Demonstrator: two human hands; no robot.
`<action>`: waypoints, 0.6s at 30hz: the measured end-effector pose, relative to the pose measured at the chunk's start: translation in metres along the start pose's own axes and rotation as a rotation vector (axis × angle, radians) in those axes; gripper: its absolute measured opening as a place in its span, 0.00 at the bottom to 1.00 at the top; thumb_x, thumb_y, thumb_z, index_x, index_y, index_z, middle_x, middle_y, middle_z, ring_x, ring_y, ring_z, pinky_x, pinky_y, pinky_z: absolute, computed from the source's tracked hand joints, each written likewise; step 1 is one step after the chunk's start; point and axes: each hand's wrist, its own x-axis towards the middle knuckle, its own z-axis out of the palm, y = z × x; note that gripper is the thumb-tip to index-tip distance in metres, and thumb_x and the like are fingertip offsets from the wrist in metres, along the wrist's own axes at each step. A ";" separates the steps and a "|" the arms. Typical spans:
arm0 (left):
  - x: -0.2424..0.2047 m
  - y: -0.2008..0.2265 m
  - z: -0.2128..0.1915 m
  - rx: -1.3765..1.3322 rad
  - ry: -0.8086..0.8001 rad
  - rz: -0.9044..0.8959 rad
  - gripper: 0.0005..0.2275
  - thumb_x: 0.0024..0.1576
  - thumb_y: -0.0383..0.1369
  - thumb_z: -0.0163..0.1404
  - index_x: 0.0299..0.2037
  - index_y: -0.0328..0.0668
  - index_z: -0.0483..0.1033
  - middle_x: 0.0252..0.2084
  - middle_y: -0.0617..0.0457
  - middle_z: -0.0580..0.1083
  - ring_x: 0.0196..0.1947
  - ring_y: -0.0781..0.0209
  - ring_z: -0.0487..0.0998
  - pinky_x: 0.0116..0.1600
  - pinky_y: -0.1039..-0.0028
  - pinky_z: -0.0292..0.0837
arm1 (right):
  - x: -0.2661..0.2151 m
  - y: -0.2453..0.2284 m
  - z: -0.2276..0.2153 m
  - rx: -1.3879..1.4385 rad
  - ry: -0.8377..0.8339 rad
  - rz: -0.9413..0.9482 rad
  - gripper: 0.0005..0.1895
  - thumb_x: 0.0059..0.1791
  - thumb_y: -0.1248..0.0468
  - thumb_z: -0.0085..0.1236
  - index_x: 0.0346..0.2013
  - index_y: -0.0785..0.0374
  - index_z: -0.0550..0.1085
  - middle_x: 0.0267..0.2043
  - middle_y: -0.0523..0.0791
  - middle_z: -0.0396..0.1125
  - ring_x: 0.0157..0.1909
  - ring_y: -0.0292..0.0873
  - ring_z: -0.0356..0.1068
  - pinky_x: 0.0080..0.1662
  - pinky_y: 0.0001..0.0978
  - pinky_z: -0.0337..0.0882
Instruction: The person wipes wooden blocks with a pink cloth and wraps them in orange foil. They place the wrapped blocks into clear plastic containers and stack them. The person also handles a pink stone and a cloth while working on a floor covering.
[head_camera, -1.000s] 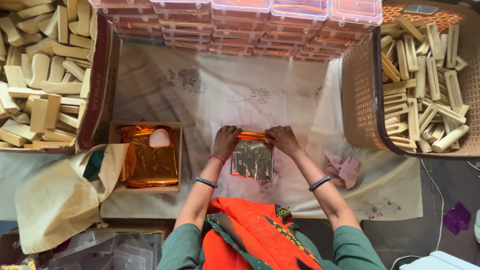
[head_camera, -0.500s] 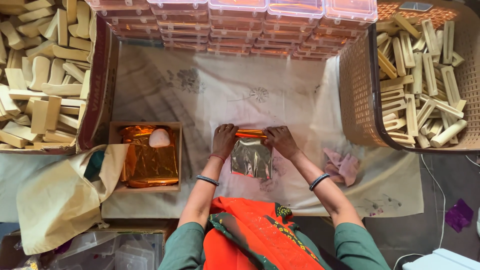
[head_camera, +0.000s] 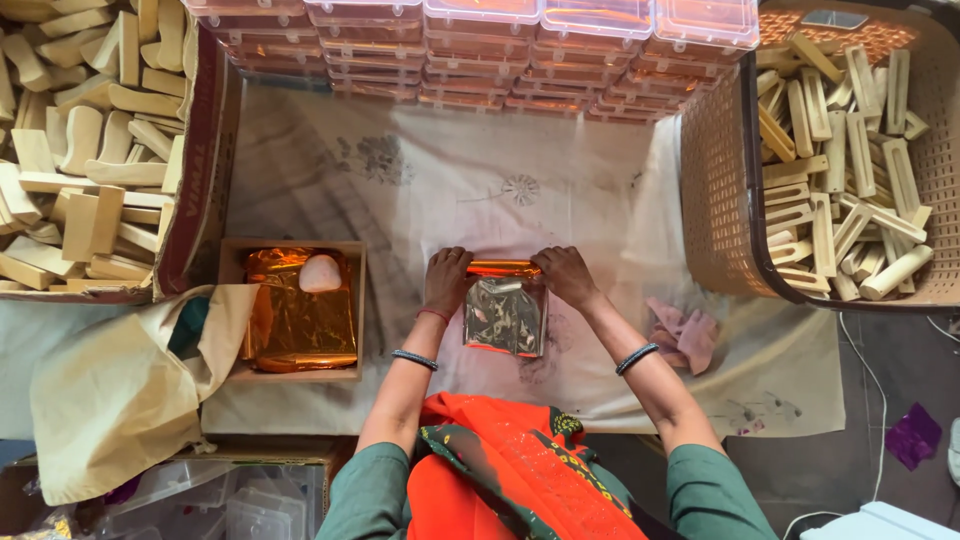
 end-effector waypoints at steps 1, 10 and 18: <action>0.000 0.000 0.000 -0.002 -0.002 0.001 0.18 0.48 0.38 0.63 0.47 0.48 0.74 0.50 0.54 0.73 0.57 0.52 0.71 0.62 0.58 0.64 | 0.000 0.000 -0.003 0.000 -0.001 0.002 0.20 0.43 0.56 0.64 0.49 0.55 0.75 0.46 0.42 0.71 0.51 0.44 0.69 0.52 0.42 0.64; -0.026 0.025 -0.016 0.028 0.120 -0.103 0.26 0.49 0.31 0.59 0.61 0.39 0.72 0.60 0.46 0.71 0.61 0.47 0.69 0.62 0.58 0.63 | -0.002 -0.006 -0.003 0.057 0.009 0.011 0.20 0.42 0.56 0.67 0.46 0.55 0.75 0.44 0.42 0.70 0.50 0.46 0.68 0.51 0.43 0.63; -0.066 0.096 0.004 -0.140 -0.076 0.105 0.21 0.47 0.38 0.60 0.50 0.39 0.76 0.58 0.42 0.70 0.60 0.43 0.67 0.62 0.52 0.61 | 0.000 0.004 -0.012 0.075 0.080 0.057 0.19 0.37 0.58 0.69 0.39 0.57 0.76 0.41 0.44 0.70 0.48 0.48 0.68 0.49 0.45 0.64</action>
